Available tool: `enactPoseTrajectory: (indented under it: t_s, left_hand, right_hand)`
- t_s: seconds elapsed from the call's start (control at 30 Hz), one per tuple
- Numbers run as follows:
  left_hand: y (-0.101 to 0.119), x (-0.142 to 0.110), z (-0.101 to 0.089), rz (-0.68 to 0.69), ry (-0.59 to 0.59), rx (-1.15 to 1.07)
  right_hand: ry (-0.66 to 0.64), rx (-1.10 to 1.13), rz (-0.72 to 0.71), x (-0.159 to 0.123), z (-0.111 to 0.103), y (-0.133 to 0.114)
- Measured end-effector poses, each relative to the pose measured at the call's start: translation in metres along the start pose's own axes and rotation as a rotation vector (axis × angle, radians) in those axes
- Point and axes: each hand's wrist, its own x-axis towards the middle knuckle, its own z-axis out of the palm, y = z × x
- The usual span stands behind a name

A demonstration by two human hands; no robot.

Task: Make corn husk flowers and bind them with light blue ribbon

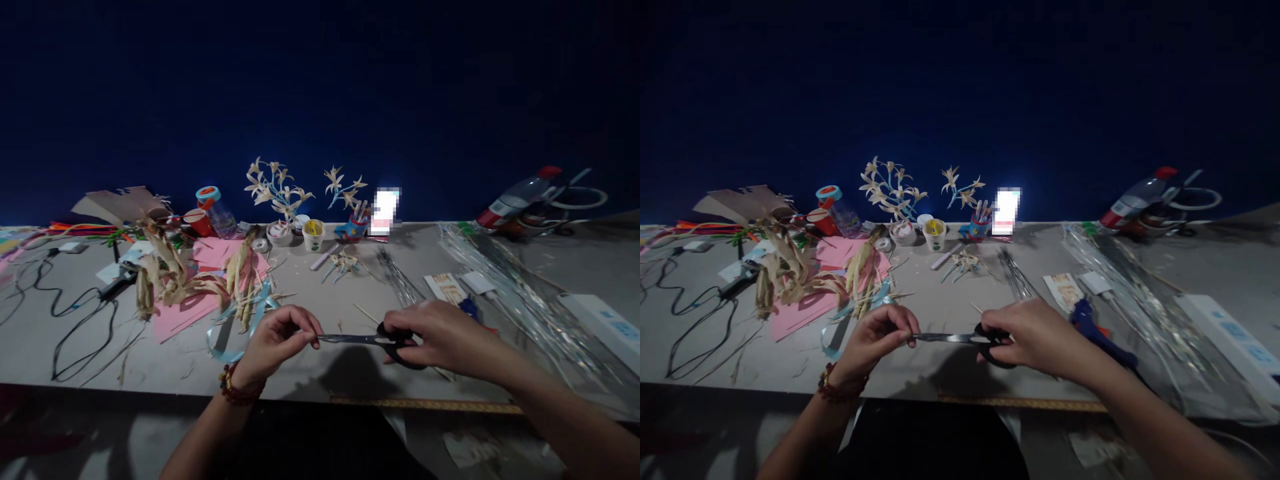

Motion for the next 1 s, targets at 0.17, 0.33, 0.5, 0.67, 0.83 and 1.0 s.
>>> enactPoseTrajectory:
  t_s: [0.17,0.33,0.5,0.67,0.83,1.0]
  left_hand:
    - [-0.002,-0.003,-0.002,-0.025,0.026,-0.012]
    - [-0.006,-0.003,0.000,-0.047,0.106,-0.081]
    - [-0.019,-0.003,0.013,-0.070,0.341,-0.257]
    - [-0.036,-0.008,0.026,-0.102,0.401,-0.309]
    - [-0.042,-0.017,0.023,-0.169,0.341,-0.296]
    - [-0.042,-0.021,0.013,-0.173,0.330,-0.155]
  right_hand:
    - [0.013,0.040,0.008,0.001,0.000,0.000]
    - [0.119,0.267,0.110,-0.005,0.014,0.002]
    - [0.309,0.963,0.164,0.015,0.066,-0.016]
    - [0.667,1.486,0.183,0.060,0.106,-0.051]
    - [0.716,1.592,0.204,0.074,0.106,-0.061]
    - [0.667,1.599,0.302,0.075,0.104,-0.056]
